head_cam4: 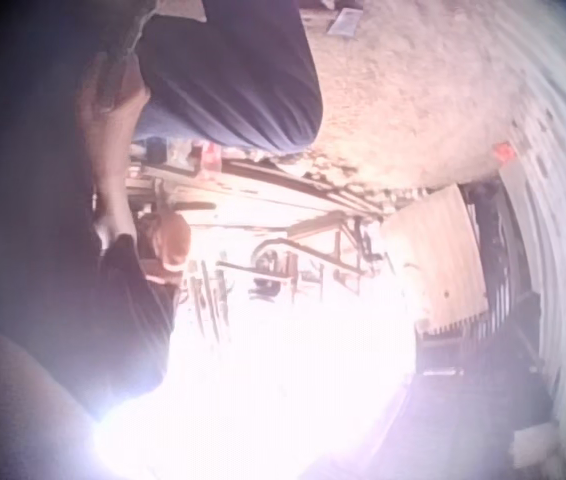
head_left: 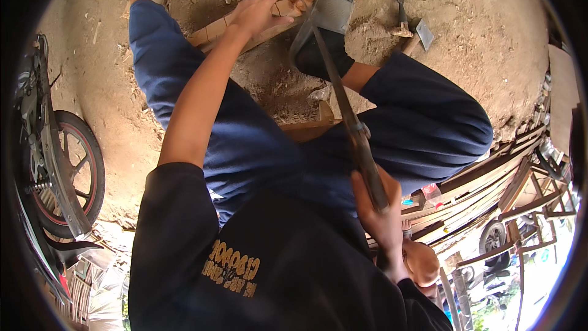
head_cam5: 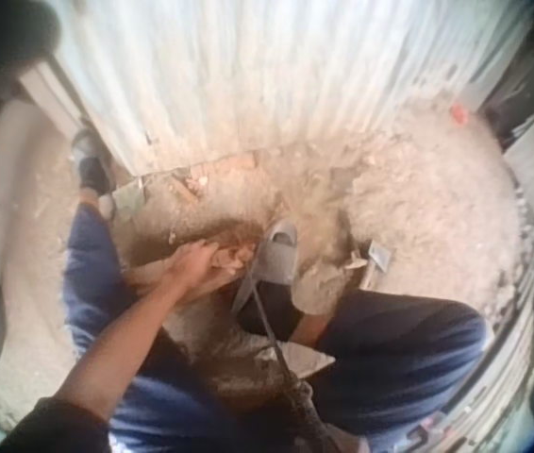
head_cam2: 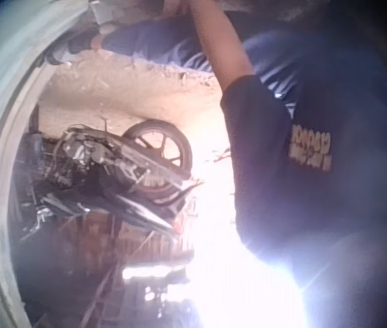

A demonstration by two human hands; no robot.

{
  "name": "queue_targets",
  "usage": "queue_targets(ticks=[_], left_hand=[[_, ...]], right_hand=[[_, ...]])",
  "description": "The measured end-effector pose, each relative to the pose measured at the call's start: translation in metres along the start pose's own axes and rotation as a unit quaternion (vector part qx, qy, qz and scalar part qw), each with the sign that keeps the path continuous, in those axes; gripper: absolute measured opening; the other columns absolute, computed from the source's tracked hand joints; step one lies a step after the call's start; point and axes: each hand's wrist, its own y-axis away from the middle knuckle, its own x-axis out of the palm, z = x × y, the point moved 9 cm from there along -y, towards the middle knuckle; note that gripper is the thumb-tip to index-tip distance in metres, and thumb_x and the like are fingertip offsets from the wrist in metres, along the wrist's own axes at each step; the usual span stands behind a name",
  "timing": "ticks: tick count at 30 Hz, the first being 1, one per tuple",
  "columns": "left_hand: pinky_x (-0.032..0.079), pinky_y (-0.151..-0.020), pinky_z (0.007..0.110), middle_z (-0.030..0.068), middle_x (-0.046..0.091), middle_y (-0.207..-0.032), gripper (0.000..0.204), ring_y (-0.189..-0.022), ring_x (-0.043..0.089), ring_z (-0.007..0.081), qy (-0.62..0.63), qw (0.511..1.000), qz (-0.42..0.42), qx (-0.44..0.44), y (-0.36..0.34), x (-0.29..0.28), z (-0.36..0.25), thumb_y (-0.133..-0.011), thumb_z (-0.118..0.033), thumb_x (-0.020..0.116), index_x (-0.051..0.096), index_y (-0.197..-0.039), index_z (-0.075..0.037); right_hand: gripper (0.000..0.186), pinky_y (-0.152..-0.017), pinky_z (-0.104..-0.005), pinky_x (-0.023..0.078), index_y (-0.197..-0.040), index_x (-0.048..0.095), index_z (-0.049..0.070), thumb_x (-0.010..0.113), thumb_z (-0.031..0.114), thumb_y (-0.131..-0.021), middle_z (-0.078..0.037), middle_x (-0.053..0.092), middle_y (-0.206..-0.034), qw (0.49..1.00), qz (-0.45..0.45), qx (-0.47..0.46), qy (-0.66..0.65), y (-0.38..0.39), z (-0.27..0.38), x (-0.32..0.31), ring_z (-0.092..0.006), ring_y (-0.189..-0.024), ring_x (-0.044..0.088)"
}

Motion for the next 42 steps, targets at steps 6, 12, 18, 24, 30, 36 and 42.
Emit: queue_targets(ticks=[6,12,18,24,30,36,42], left_hand=[[0.048,-0.096,0.045,0.0195,0.064,-0.116,0.081,-0.112,0.06,0.0381,0.01,0.999,-0.031,0.013,-0.008,-0.007,0.008,-0.078,-0.068,0.066,0.058,-0.131,-0.008],[0.049,-0.096,0.046,0.0203,0.063,-0.12,0.08,-0.112,0.06,0.0385,-0.022,1.0,-0.002,0.003,-0.003,-0.003,0.001,-0.079,-0.067,0.067,0.055,-0.136,-0.013],[0.049,-0.097,0.045,0.0197,0.064,-0.119,0.079,-0.111,0.062,0.0367,-0.04,0.997,-0.051,0.028,-0.003,-0.005,0.004,-0.078,-0.064,0.069,0.057,-0.134,-0.01],[0.05,-0.094,0.045,0.019,0.064,-0.114,0.076,-0.108,0.063,0.0371,-0.022,0.998,-0.05,0.032,0.004,-0.004,0.005,-0.079,-0.063,0.069,0.059,-0.128,-0.006],[0.052,-0.091,0.046,0.0204,0.065,-0.112,0.079,-0.105,0.064,0.0381,-0.021,0.999,-0.027,0.041,-0.003,-0.006,-0.003,-0.078,-0.064,0.069,0.06,-0.127,-0.003],[0.049,-0.095,0.045,0.0217,0.064,-0.114,0.079,-0.109,0.061,0.0386,-0.008,0.999,-0.039,0.032,-0.004,-0.008,0.003,-0.078,-0.064,0.068,0.059,-0.128,-0.003],[0.047,-0.098,0.045,0.0216,0.063,-0.122,0.079,-0.114,0.059,0.0378,-0.017,0.997,-0.057,0.057,0.0,-0.006,0.001,-0.08,-0.063,0.068,0.059,-0.127,-0.001]], right_hand=[[0.016,-0.051,-0.0275,0.036,-0.08,0.055,-0.001,0.06,0.005,-0.093,-0.001,0.049,-0.062,0.998,0.004,0.025,-0.054,-0.028,-0.004,0.006,-0.0057,-0.059,0.041],[0.014,-0.053,-0.0282,0.037,-0.083,0.057,-0.002,0.061,0.006,-0.093,-0.003,0.048,-0.063,1.0,0.006,0.028,0.006,0.009,-0.003,-0.016,-0.0066,-0.061,0.042],[0.016,-0.052,-0.0291,0.037,-0.081,0.056,-0.002,0.062,0.007,-0.093,-0.004,0.05,-0.063,0.999,0.023,0.016,-0.035,-0.023,-0.006,0.009,-0.007,-0.06,0.041],[0.018,-0.053,-0.0298,0.038,-0.08,0.055,-0.003,0.061,0.007,-0.093,-0.007,0.051,-0.061,1.0,-0.006,0.021,-0.001,0.0,-0.01,-0.012,-0.0088,-0.058,0.043],[0.016,-0.052,-0.0306,0.038,-0.081,0.056,-0.002,0.061,0.006,-0.093,-0.007,0.048,-0.059,1.0,0.019,-0.008,-0.018,-0.021,-0.003,0.01,-0.0073,-0.058,0.041],[0.016,-0.05,-0.0313,0.036,-0.08,0.056,-0.001,0.062,0.006,-0.093,-0.006,0.049,-0.06,0.999,0.014,-0.013,-0.026,-0.027,-0.009,0.008,-0.0073,-0.057,0.041],[0.015,-0.054,-0.0335,0.042,-0.079,0.055,-0.002,0.063,0.005,-0.091,-0.008,0.052,-0.063,0.999,-0.014,-0.041,0.003,0.003,-0.002,0.001,-0.0097,-0.059,0.047]])
